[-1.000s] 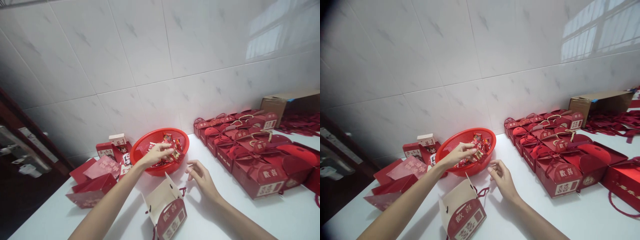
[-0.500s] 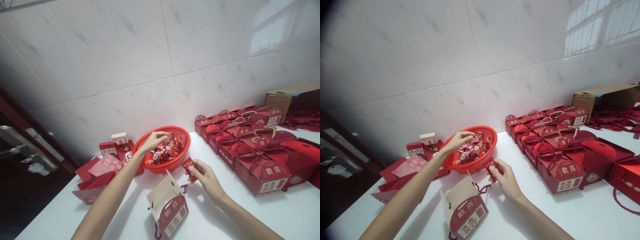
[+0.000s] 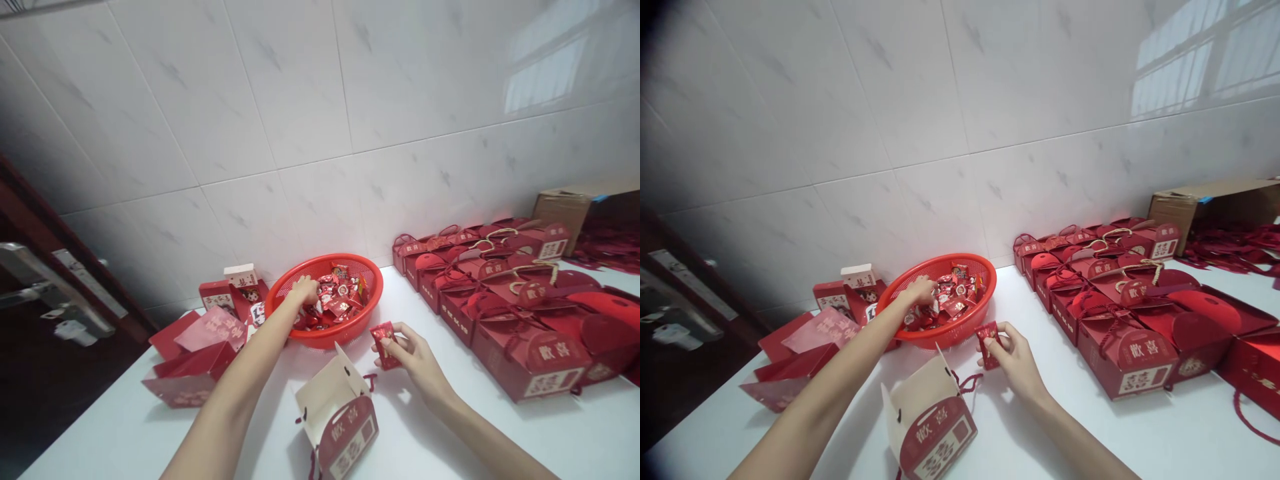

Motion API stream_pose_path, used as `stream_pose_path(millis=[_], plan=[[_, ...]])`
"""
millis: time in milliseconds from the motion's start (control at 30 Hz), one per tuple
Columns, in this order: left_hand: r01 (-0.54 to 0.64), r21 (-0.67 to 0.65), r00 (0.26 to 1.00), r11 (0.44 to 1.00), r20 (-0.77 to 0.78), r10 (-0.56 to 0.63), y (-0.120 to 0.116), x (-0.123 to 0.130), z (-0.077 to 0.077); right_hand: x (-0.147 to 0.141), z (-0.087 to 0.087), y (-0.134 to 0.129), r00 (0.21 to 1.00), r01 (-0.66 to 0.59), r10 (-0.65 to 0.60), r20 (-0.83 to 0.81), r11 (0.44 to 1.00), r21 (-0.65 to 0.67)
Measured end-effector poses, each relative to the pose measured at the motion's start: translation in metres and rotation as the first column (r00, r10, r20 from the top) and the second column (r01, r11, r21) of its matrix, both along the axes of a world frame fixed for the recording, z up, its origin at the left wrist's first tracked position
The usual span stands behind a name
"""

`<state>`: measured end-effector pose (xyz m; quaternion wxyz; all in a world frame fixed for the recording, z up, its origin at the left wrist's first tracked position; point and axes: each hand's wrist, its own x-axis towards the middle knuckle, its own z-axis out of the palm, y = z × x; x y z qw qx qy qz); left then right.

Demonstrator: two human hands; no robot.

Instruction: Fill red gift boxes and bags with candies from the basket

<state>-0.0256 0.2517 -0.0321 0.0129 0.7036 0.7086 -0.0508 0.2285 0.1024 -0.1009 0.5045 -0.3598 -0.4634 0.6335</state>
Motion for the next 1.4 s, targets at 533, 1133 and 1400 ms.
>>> stream_pose_path(millis=[533, 1133, 1400], plan=[[0.372, -0.065, 0.922, 0.926, 0.138, -0.361, 0.023, 0.036, -0.014, -0.001, 0.004, 0.000, 0.999, -0.021, 0.013, -0.047, 0.985, -0.172], [0.253, -0.155, 0.903, 0.955, 0.391, -0.176, 0.025, 0.014, -0.032, 0.001, 0.011, -0.004, 0.998, -0.042, 0.036, -0.058, 0.993, -0.111], [0.236, -0.179, 0.807, 0.955, 0.583, -0.091, 0.016, 0.013, -0.020, 0.003, 0.016, -0.005, 0.998, -0.038, 0.033, -0.056, 0.995, -0.093]])
